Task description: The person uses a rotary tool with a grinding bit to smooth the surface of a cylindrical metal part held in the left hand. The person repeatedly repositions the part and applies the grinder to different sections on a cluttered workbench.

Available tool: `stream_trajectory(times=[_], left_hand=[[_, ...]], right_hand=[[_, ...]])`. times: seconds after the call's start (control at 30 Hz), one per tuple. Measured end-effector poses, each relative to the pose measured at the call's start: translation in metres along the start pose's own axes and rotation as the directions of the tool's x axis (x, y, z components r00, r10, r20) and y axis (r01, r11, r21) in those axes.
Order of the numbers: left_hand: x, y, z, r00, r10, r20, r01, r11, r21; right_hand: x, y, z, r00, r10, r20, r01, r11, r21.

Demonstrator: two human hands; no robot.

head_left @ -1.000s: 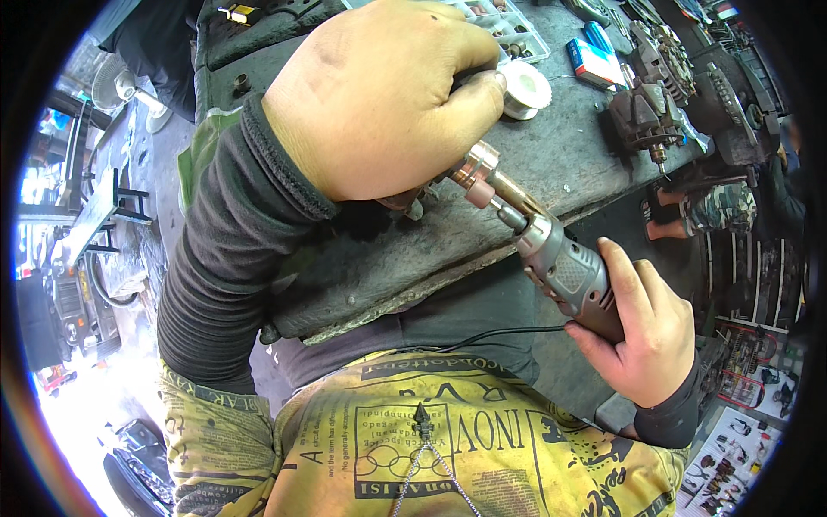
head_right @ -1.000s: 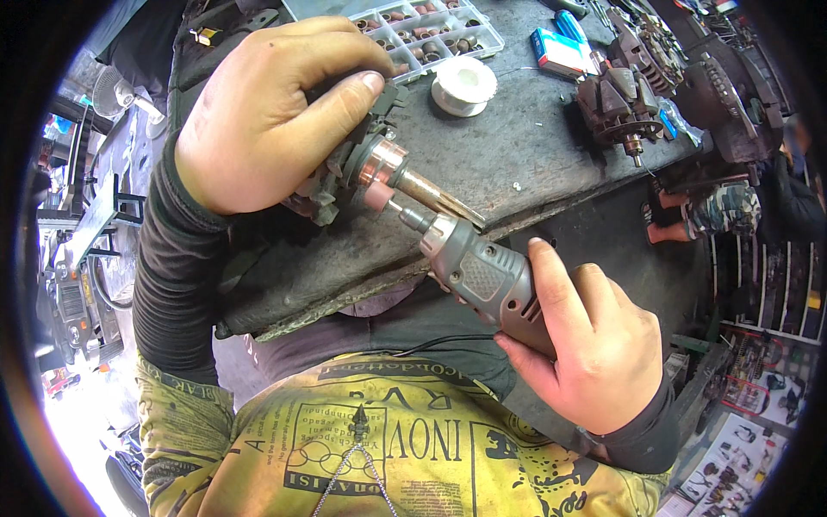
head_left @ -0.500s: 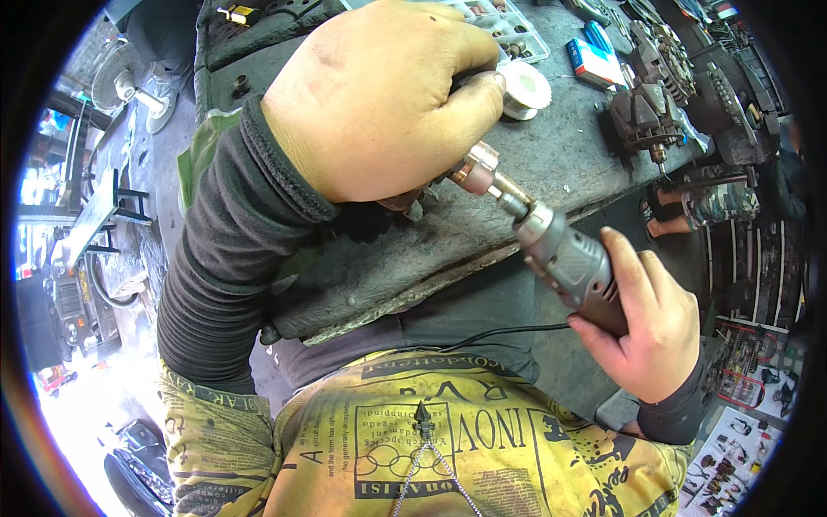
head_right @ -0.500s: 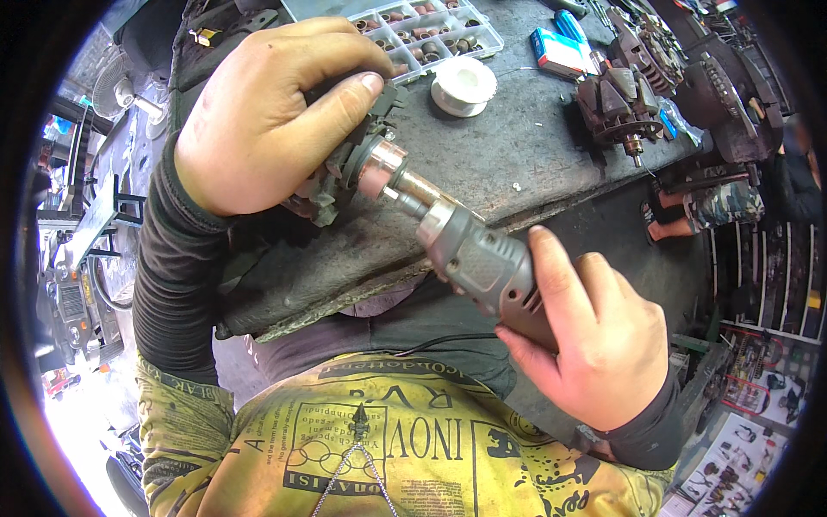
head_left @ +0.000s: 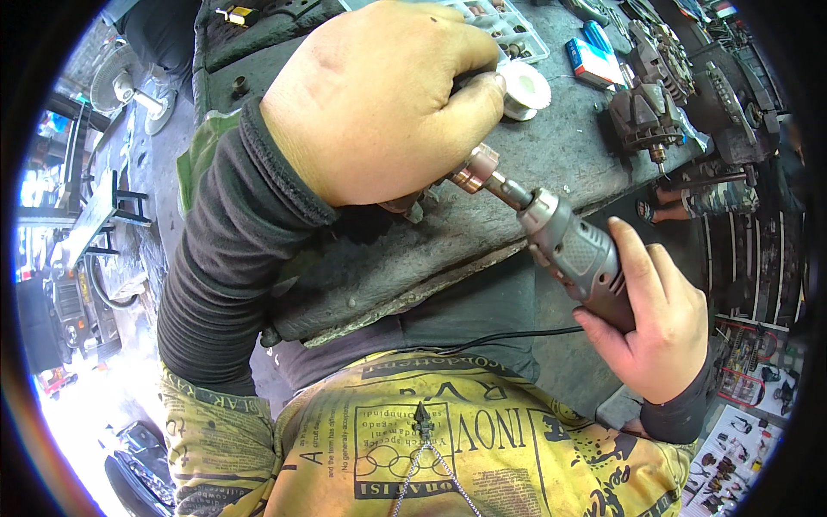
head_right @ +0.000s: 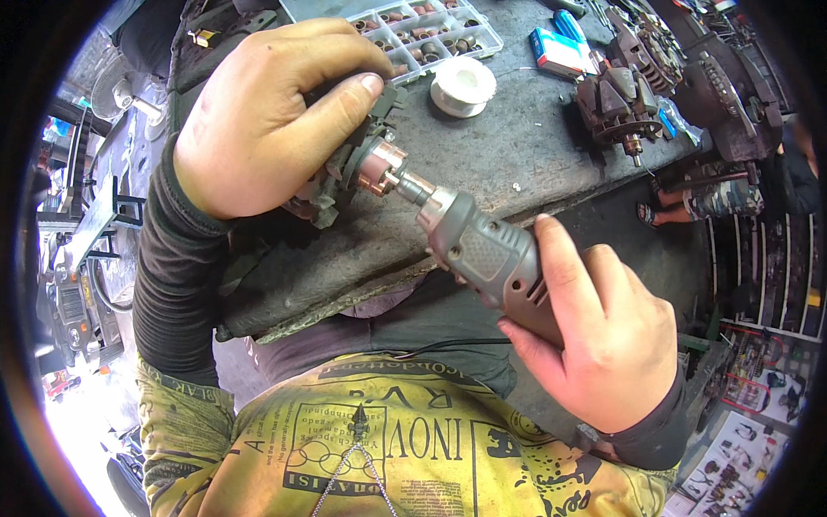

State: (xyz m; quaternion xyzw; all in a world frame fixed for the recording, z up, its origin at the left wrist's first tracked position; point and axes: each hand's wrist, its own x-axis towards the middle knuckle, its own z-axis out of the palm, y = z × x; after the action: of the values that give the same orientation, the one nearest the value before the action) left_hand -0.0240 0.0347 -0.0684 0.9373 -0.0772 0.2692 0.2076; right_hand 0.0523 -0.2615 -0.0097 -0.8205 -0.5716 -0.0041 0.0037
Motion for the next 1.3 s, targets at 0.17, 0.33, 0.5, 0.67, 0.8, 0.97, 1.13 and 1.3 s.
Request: stream_trajectory(times=[0.17, 0.33, 0.5, 0.67, 0.8, 0.97, 1.13, 1.3], left_hand=[[0.001, 0.000, -0.001, 0.999, 0.046, -0.019, -0.047, 0.998, -0.051], [0.001, 0.005, -0.010, 0.998, -0.002, 0.058, -0.005, 0.993, 0.121], [0.007, 0.013, -0.010, 0.999, -0.018, 0.046, 0.012, 0.993, 0.115], [0.011, 0.021, -0.007, 0.994, -0.089, 0.058, 0.090, 0.996, -0.019], [0.013, 0.015, -0.002, 0.999, -0.005, -0.054, 0.003, 0.999, -0.046], [0.020, -0.003, 0.003, 0.955, 0.270, 0.120, -0.293, 0.921, 0.257], [0.026, -0.006, 0.002, 0.949, 0.238, 0.206, -0.293, 0.908, 0.301], [0.028, -0.003, -0.001, 0.954, 0.159, 0.254, -0.235, 0.925, 0.300]], right_hand=[[-0.001, -0.004, -0.003, 0.996, -0.065, 0.065, 0.066, 0.997, -0.026], [-0.002, -0.003, -0.001, 1.000, 0.016, -0.012, -0.017, 1.000, -0.021], [-0.004, -0.006, 0.001, 1.000, -0.001, 0.023, 0.001, 1.000, 0.003], [-0.005, -0.007, 0.006, 0.996, 0.065, -0.057, -0.065, 0.998, 0.007], [-0.007, -0.010, 0.007, 0.997, 0.058, 0.058, -0.060, 0.998, 0.023], [-0.007, -0.010, 0.009, 0.995, 0.097, -0.018, -0.097, 0.995, 0.018], [-0.009, -0.011, 0.011, 0.994, 0.106, 0.029, -0.106, 0.994, 0.014], [-0.009, -0.010, 0.014, 0.992, 0.126, -0.026, -0.125, 0.991, 0.043]])
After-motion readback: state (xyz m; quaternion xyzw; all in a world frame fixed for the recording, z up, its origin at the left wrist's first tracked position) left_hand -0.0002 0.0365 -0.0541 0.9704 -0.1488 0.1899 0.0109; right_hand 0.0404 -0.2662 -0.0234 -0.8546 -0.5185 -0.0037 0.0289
